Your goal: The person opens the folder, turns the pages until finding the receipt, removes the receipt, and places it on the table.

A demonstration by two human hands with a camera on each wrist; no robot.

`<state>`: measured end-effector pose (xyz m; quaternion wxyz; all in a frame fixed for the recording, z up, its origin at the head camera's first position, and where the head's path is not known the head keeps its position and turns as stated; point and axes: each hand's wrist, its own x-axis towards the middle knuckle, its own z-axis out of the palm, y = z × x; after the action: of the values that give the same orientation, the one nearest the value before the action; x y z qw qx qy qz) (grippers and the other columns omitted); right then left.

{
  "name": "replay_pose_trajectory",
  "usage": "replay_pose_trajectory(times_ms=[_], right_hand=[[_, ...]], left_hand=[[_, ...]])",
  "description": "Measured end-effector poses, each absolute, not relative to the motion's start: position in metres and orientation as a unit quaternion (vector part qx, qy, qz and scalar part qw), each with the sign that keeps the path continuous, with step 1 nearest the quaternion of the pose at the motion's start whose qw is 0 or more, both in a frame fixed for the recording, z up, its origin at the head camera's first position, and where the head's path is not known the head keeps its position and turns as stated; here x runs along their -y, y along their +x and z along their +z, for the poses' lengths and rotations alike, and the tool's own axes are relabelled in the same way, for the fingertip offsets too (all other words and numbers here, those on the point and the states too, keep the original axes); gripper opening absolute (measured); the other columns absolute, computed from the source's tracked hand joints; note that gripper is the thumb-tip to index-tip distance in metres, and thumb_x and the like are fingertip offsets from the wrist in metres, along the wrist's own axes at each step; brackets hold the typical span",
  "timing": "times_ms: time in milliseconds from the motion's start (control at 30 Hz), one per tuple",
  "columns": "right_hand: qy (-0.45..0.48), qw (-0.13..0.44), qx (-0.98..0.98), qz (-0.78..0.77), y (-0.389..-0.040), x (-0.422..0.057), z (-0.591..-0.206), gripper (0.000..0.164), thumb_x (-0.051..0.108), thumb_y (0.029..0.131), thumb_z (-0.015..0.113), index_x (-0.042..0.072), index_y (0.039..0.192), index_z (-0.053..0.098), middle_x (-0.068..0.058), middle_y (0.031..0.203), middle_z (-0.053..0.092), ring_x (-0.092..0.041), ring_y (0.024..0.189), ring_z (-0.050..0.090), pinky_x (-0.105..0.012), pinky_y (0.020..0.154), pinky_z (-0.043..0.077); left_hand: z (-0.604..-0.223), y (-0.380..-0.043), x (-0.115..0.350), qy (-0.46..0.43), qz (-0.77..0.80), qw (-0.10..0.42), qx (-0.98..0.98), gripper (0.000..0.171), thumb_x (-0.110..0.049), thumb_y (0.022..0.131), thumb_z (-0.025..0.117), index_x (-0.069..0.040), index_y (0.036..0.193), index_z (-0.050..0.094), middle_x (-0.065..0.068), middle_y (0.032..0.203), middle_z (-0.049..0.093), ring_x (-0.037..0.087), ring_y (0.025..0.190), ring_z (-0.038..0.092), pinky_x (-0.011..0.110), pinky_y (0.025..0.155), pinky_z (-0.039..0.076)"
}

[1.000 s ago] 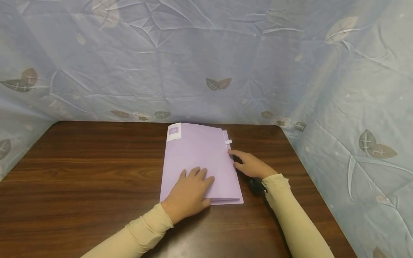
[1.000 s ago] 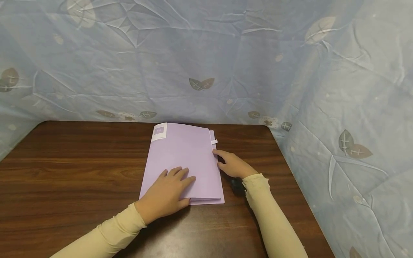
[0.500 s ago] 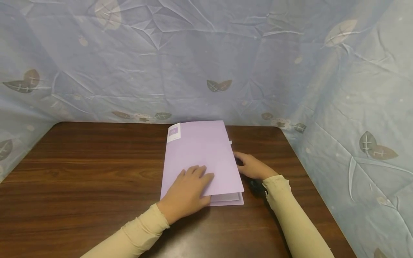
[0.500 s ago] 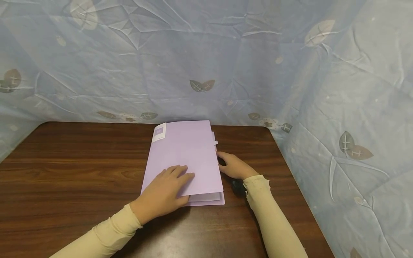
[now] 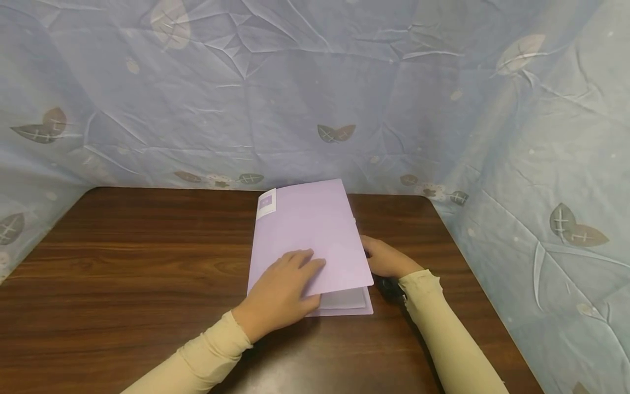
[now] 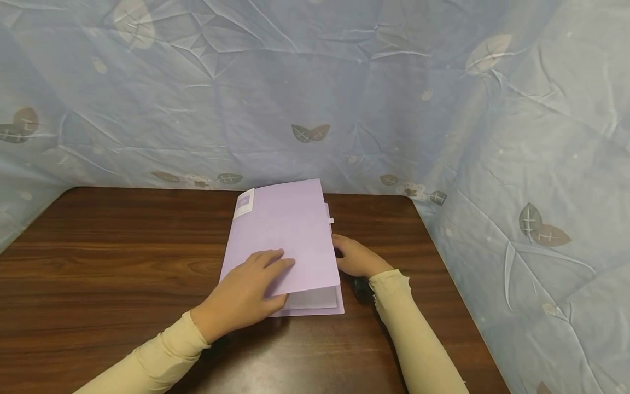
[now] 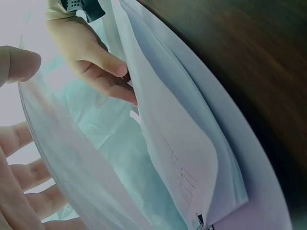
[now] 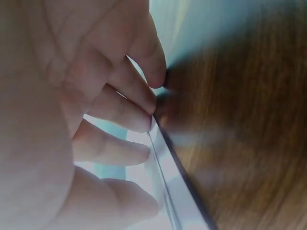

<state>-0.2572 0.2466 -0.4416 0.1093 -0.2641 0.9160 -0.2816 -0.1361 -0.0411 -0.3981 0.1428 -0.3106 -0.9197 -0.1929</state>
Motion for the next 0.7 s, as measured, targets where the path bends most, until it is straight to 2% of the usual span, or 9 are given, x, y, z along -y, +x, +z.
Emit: replay_pose_trajectory(times_ms=[133,333,500,700], right_hand=[[-0.277,0.106,-0.911,-0.288,-0.257,-0.246,-0.441,0.062,0.024,0.090,0.080,0.009,0.146,0.057,-0.013,0.146,0.059,-0.032,0.135,0.055,-0.056,0.112,0.042],[-0.290,0.103,-0.905,-0.294,-0.258,-0.245,-0.442,0.062,0.026,0.089,0.081,0.010,0.145,0.058,-0.012,0.146,0.058,-0.030,0.134,0.054,-0.055,0.113,0.041],[-0.298,0.087,-0.910,-0.275,-0.257,-0.243,-0.443,0.053,0.022,0.093,0.076,0.008,0.142,0.061,-0.014,0.144,0.059,-0.033,0.136,0.053,-0.054,0.115,0.039],[-0.291,0.095,-0.915,-0.263,-0.255,-0.242,-0.442,0.049,0.015,0.098,0.070,0.011,0.145,0.059,-0.012,0.149,0.056,-0.033,0.140,0.051,-0.056,0.116,0.038]], left_hand=[[-0.395,-0.134,0.045,-0.303,-0.205,0.155,0.917,0.057,-0.032,0.085,0.076,-0.010,0.136,0.066,0.018,0.139,0.062,0.035,0.129,0.059,0.049,0.103,0.052],[-0.392,-0.132,0.050,-0.284,-0.216,0.161,0.920,0.056,-0.035,0.086,0.075,-0.013,0.137,0.066,0.015,0.140,0.063,0.032,0.129,0.061,0.051,0.089,0.059],[-0.390,-0.129,0.053,-0.277,-0.222,0.178,0.918,0.056,-0.035,0.086,0.076,-0.013,0.137,0.067,0.013,0.138,0.064,0.031,0.127,0.062,0.048,0.084,0.061],[-0.386,-0.128,0.059,-0.274,-0.213,0.212,0.914,0.056,-0.035,0.085,0.077,-0.014,0.136,0.067,0.009,0.133,0.067,0.029,0.120,0.066,0.044,0.080,0.062]])
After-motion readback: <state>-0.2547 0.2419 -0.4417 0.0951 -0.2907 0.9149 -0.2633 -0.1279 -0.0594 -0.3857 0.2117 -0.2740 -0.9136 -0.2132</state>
